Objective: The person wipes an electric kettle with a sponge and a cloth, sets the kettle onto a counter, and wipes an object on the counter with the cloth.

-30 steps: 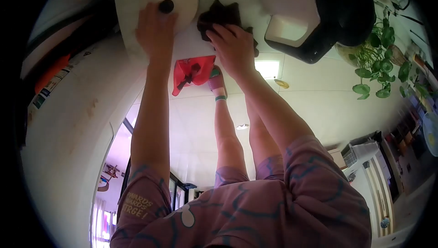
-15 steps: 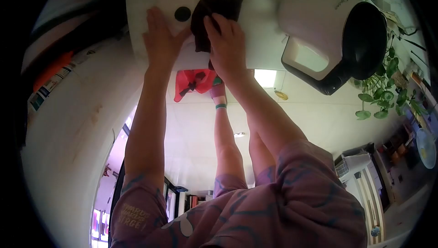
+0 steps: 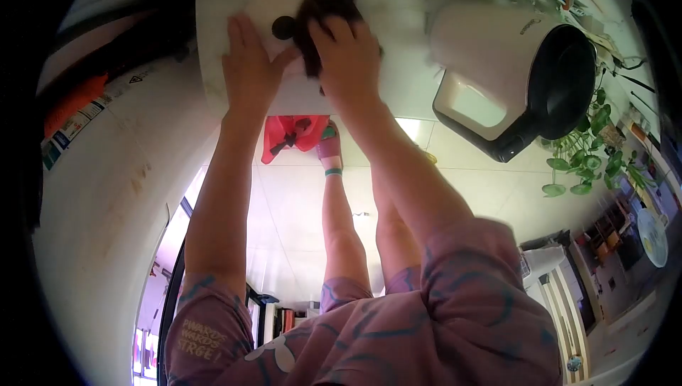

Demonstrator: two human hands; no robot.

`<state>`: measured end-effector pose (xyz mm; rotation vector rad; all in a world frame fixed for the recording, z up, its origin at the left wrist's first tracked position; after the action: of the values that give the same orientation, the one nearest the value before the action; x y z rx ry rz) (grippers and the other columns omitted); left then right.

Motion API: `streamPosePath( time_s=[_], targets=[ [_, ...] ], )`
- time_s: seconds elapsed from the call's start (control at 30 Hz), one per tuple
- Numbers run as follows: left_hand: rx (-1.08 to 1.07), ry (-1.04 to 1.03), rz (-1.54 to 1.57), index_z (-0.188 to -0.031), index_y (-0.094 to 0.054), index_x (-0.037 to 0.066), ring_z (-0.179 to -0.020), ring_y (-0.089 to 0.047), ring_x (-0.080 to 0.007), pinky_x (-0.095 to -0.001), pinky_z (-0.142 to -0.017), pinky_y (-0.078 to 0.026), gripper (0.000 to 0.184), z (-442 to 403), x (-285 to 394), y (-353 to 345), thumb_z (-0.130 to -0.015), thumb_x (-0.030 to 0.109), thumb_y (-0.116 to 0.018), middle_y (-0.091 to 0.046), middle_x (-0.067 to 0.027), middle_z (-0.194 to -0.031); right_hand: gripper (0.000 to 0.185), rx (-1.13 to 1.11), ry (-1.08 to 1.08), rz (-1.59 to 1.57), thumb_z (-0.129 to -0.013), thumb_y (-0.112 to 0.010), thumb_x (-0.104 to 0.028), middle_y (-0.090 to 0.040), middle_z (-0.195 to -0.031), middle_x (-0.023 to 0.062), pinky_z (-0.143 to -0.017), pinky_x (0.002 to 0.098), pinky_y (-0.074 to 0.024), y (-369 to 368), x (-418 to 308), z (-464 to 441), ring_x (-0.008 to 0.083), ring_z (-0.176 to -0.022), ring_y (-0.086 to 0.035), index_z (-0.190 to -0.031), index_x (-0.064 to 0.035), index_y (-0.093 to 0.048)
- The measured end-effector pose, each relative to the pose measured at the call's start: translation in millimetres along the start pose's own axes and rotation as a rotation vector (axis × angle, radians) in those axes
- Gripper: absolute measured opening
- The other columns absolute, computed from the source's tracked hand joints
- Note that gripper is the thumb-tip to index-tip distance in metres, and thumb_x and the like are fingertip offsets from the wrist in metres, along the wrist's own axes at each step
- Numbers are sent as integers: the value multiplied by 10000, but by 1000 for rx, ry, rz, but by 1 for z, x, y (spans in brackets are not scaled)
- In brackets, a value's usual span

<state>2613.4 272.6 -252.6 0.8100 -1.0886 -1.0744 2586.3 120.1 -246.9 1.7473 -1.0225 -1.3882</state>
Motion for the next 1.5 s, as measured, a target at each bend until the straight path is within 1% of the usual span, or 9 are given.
streamPosePath(
  time_s=[0.13, 0.3, 0.37, 0.53, 0.73, 1.0, 1.1, 1.27, 1.5],
  targets=[
    [16, -12, -2, -1531, -155, -50, -1478, -244, -340, -580, -1099, -323, 1087, 3, 1, -2, -801, 489, -754, -186, -236, -1600, 446, -31, -9, -6, -709, -637, 15, -625, -1047, 48, -784, 414, -478, 2, 1, 8, 306, -939, -564, -1118, -140, -723],
    [35, -28, -8, -1531, -164, -47, -1477, -243, -348, -592, -1106, -310, 1083, 4, -3, -3, -801, 495, -751, -194, -234, -1599, 402, 33, 108, -26, -730, -627, 12, -628, -1028, 51, -776, 403, -485, -31, -4, -80, 300, -912, -565, -1075, -159, -743],
    [49, -19, 4, -1527, -170, -53, -1475, -248, -351, -592, -1106, -312, 1084, 4, 0, -1, -795, 490, -758, -201, -243, -1593, 382, 119, 160, -91, -755, -637, -6, -625, -1014, 40, -786, 401, -492, -32, 0, -75, 293, -902, -566, -1074, -183, -750],
    [25, 0, -5, -1518, -177, -67, -1474, -248, -354, -593, -1106, -311, 1081, 3, 2, -1, -796, 493, -756, -204, -252, -1588, 391, -59, -36, -93, -755, -636, 1, -622, -994, 46, -792, 407, -499, 6, 9, 17, 303, -904, -564, -1076, -189, -756],
    [28, 29, -5, -1518, -160, -68, -1486, -214, -345, -591, -1105, -313, 1092, 3, 3, -1, -796, 492, -758, -187, -250, -1592, 392, 38, 52, -72, -704, -600, 42, -675, -994, 42, -795, 389, -503, -24, -5, -87, 301, -896, -573, -975, -171, -785],
    [32, 31, -3, -1520, -150, -66, -1488, -216, -335, -589, -1106, -313, 1108, -1, 3, -1, -789, 498, -762, -183, -244, -1595, 411, -23, 20, -75, -758, -627, 30, -632, -1027, 72, -799, 408, -485, 0, 10, 3, 320, -921, -569, -1109, -153, -741],
    [35, 49, 5, -1523, -145, -60, -1487, -220, -333, -585, -1109, -312, 1104, 2, 2, -2, -792, 494, -759, -178, -243, -1596, 437, 22, 21, -42, -743, -619, 58, -627, -1050, 75, -798, 415, -487, -9, 6, -34, 317, -919, -564, -1110, -146, -737],
    [217, 34, -37, -1498, -246, -60, -1477, -247, -331, -566, -1137, -272, 1012, 16, 10, -6, -805, 483, -745, -229, -253, -1577, 444, 58, 80, 21, -754, -631, 26, -620, -1091, 59, -817, 412, -501, -22, 10, -56, 303, -939, -557, -1129, -186, -736],
    [196, 10, -107, -1385, -454, -98, -1417, -352, -355, -457, -1166, -279, 882, 29, 30, -11, -812, 528, -695, -416, -253, -1481, 313, -84, 24, 13, -796, -699, -137, -629, -1144, 78, -872, 415, -506, -9, 8, -69, 310, -1006, -574, -1100, -181, -756]
  ],
)
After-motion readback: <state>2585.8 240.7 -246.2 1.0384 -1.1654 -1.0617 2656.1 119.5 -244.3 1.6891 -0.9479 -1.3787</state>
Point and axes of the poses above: each hand's wrist, its own z-axis away from the middle knuckle, its own y-axis out of the back of the hand, x = y × z, the point moved 3 cm from there along -z, towards the middle knuckle
